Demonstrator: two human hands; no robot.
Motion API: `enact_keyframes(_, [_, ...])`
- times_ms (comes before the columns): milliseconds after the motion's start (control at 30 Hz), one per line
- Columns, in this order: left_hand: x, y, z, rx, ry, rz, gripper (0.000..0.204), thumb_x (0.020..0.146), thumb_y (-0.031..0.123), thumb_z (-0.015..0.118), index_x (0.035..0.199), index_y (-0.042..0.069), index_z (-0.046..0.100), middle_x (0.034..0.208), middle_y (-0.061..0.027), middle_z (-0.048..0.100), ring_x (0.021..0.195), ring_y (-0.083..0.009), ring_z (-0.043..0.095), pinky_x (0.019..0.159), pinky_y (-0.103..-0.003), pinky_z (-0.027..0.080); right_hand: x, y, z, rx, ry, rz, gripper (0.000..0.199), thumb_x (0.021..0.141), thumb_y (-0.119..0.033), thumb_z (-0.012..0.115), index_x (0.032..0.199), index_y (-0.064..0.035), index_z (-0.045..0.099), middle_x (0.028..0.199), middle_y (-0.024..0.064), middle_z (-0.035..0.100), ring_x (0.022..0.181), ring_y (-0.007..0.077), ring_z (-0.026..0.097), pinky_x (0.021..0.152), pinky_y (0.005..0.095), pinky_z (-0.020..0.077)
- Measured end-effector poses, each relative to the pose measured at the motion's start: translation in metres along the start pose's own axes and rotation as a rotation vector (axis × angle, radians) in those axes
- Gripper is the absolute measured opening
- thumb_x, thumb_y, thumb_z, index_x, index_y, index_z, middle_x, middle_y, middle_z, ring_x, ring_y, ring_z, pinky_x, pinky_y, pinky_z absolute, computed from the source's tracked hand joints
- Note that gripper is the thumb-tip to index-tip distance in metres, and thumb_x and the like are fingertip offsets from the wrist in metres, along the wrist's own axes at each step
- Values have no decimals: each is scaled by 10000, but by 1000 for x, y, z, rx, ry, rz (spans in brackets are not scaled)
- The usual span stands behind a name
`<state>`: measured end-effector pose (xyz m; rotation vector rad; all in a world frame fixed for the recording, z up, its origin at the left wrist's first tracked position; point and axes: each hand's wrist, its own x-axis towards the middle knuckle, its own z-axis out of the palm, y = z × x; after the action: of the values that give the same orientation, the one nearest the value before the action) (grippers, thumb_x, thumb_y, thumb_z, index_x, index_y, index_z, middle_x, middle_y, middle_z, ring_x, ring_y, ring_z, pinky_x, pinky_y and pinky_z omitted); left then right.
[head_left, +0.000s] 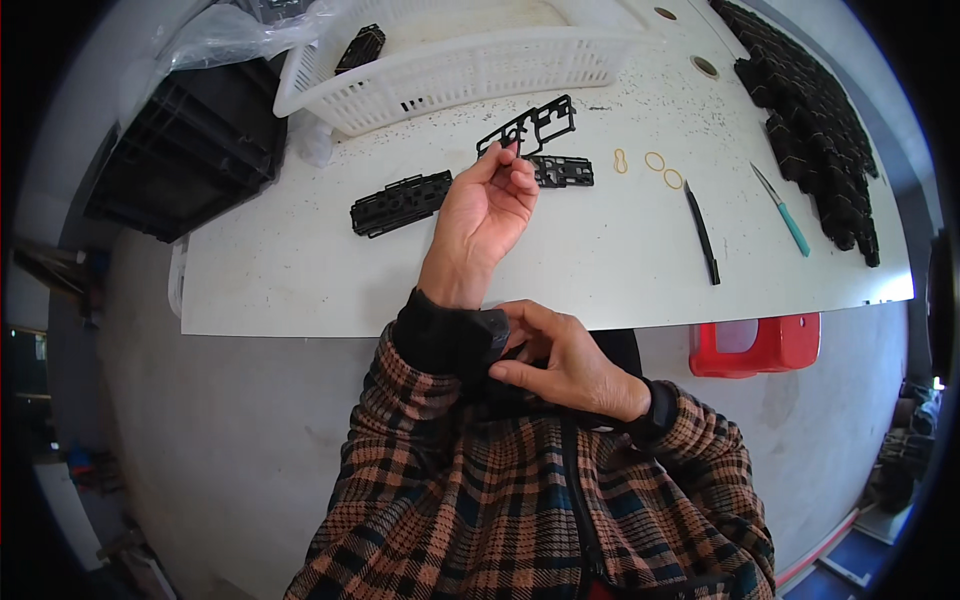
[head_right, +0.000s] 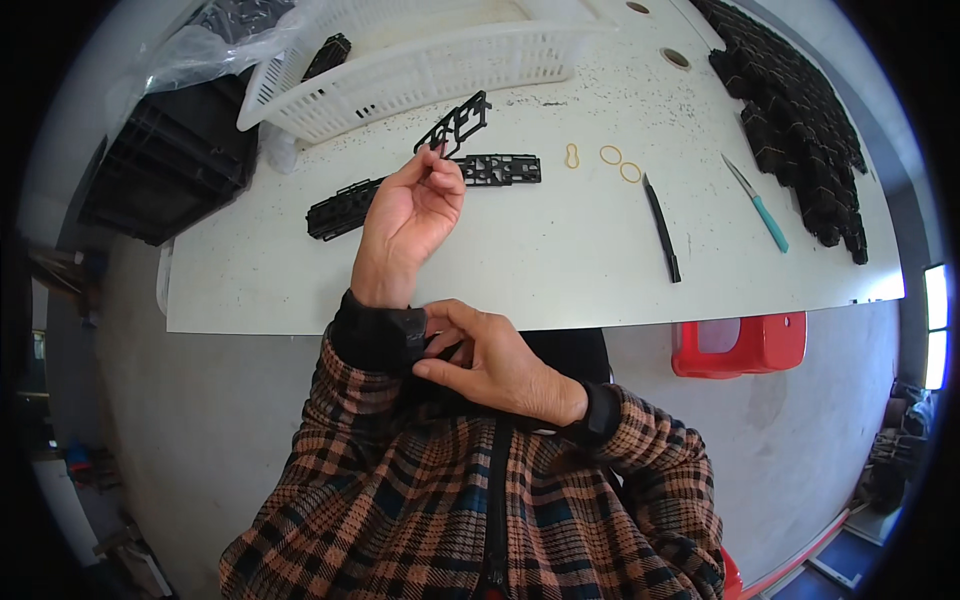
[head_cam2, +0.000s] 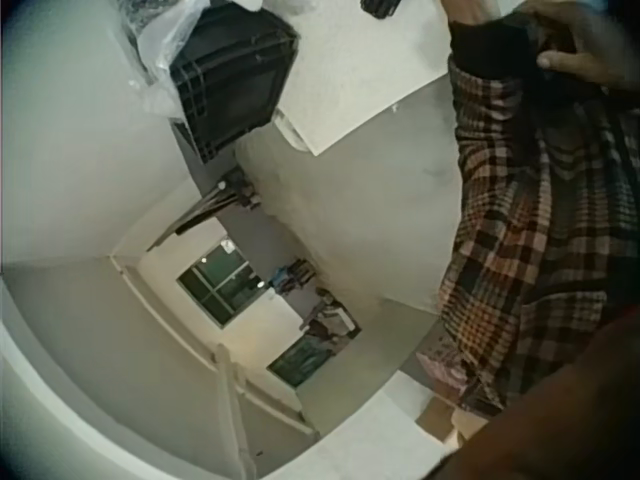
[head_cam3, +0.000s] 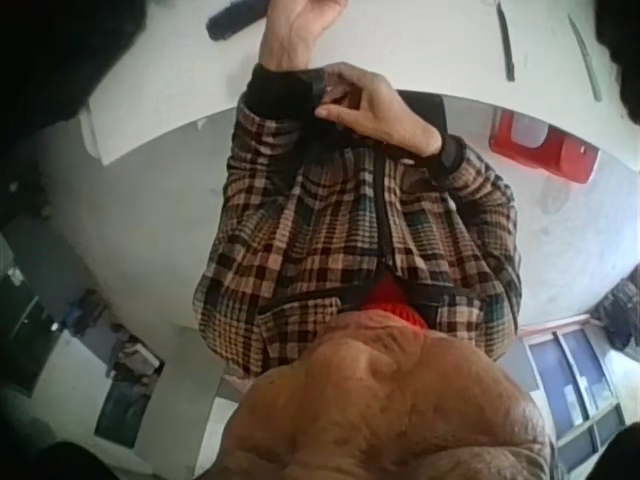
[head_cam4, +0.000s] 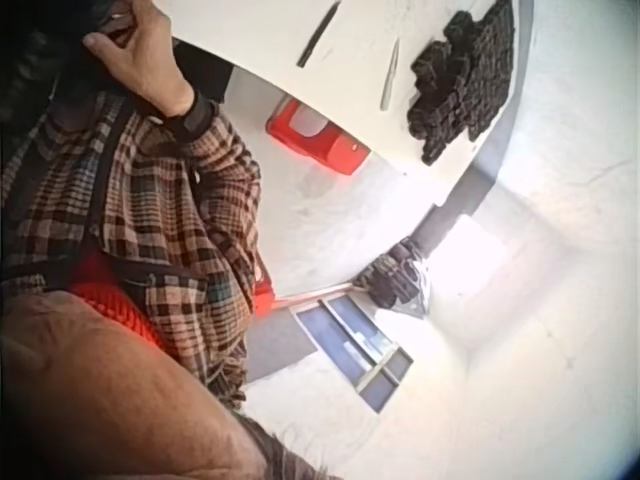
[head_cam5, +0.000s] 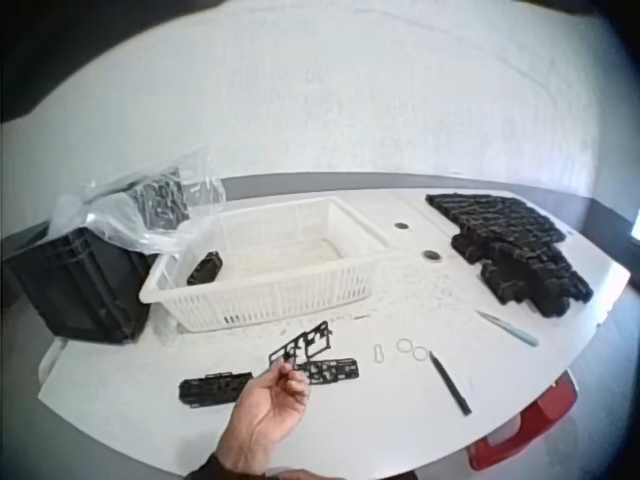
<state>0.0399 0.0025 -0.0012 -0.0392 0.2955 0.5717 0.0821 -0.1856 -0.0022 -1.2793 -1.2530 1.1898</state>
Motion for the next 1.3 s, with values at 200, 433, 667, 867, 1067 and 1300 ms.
enact_keyframes(200, [13, -4, -1, 67, 40, 155, 160, 957, 124, 578, 900, -26, 583, 788, -76, 616, 736, -196, 595, 624, -279, 517, 5, 3, 5, 309, -47, 110, 554, 874, -138, 714, 1298, 23, 396, 895, 92, 661, 785, 122, 662, 658, 231, 547])
enact_keyframes(433, [15, -22, 5, 289, 12, 380, 182, 950, 160, 600, 906, -16, 582, 778, -66, 619, 701, -183, 609, 608, -286, 518, 10, -10, -5, 460, -97, 196, 449, 898, -109, 676, 1222, 9, 389, 835, 102, 662, 771, 168, 694, 673, 278, 597])
enact_keyframes(667, [14, -33, 10, 723, -99, 773, 200, 954, 177, 596, 851, 6, 579, 717, -67, 632, 572, -153, 605, 535, -268, 514, 8, -25, -6, 372, -78, 285, 393, 899, -111, 677, 1153, 27, 411, 778, 108, 662, 717, 171, 695, 651, 269, 596])
enact_keyframes(867, [16, -44, 13, 1110, -204, 1099, 216, 959, 164, 579, 801, 17, 562, 654, -72, 626, 504, -141, 585, 454, -230, 472, 8, -35, -7, 325, -65, 359, 377, 897, -103, 677, 1132, 25, 412, 773, 104, 665, 714, 180, 700, 652, 270, 599])
enact_keyframes(1067, [14, -38, 12, 747, -116, 719, 203, 961, 183, 588, 839, 22, 571, 705, -60, 626, 566, -153, 593, 516, -259, 489, 3, -27, 4, 347, 11, 259, 429, 880, -124, 705, 1142, 18, 396, 756, 113, 670, 705, 168, 700, 618, 249, 583])
enact_keyframes(1300, [19, -31, 3, 300, -98, 233, 182, 965, 177, 585, 906, 5, 582, 783, -58, 607, 715, -181, 588, 627, -291, 507, 2, -25, 2, -79, 22, 128, 526, 840, -142, 754, 1173, 15, 379, 765, 110, 674, 675, 121, 678, 583, 209, 532])
